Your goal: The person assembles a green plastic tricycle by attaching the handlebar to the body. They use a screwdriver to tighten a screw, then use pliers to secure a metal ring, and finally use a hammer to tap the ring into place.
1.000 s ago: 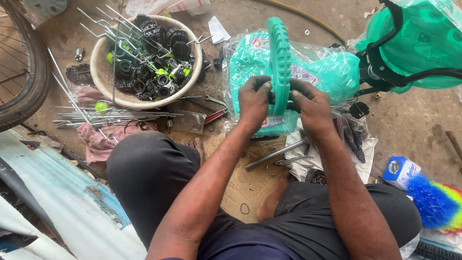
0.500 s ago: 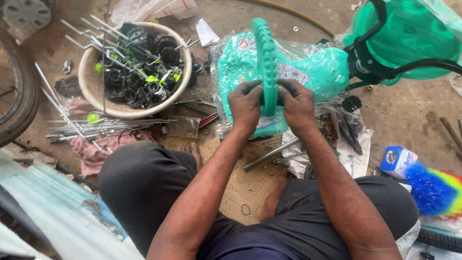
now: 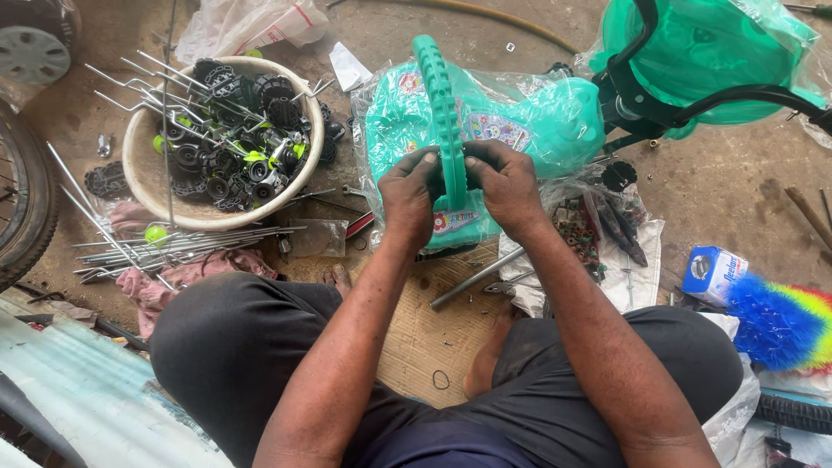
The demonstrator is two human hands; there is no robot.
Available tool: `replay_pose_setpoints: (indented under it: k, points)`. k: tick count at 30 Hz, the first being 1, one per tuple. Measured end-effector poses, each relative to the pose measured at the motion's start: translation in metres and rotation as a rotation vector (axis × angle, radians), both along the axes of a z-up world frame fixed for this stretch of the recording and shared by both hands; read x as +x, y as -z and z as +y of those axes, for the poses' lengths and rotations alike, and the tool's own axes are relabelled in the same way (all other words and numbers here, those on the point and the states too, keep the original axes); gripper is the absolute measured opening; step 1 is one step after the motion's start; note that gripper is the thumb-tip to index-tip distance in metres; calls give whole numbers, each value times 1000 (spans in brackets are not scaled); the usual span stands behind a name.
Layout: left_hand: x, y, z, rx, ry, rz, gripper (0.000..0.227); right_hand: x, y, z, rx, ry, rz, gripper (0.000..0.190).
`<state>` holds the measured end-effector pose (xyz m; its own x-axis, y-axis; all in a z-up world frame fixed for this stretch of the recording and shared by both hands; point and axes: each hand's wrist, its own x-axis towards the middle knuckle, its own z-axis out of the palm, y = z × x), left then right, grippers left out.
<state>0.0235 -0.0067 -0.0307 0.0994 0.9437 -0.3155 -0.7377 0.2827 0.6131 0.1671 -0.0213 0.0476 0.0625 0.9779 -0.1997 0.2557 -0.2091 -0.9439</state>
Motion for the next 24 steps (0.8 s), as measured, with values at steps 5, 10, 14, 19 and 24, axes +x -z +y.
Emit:
replay_pose_setpoints:
  k: [5, 10, 14, 19, 24]
  points:
    - [-10, 8, 6, -57, 150, 34, 27, -1, -2, 1, -12, 1, -35, 28]
    - [-14, 7, 10, -51, 227, -59, 25, -5, 1, 0, 21, 1, -14, 26]
    - [-14, 5, 9, 30, 159, 48, 24, -4, 3, 1, 9, 14, 17, 26]
    - [-11, 5, 4, 154, 115, 187, 21, -4, 9, 1, 93, 6, -72, 23]
    - [-6, 4, 5, 181, 93, 238, 24, 0, 16, 6, 157, 5, -96, 19]
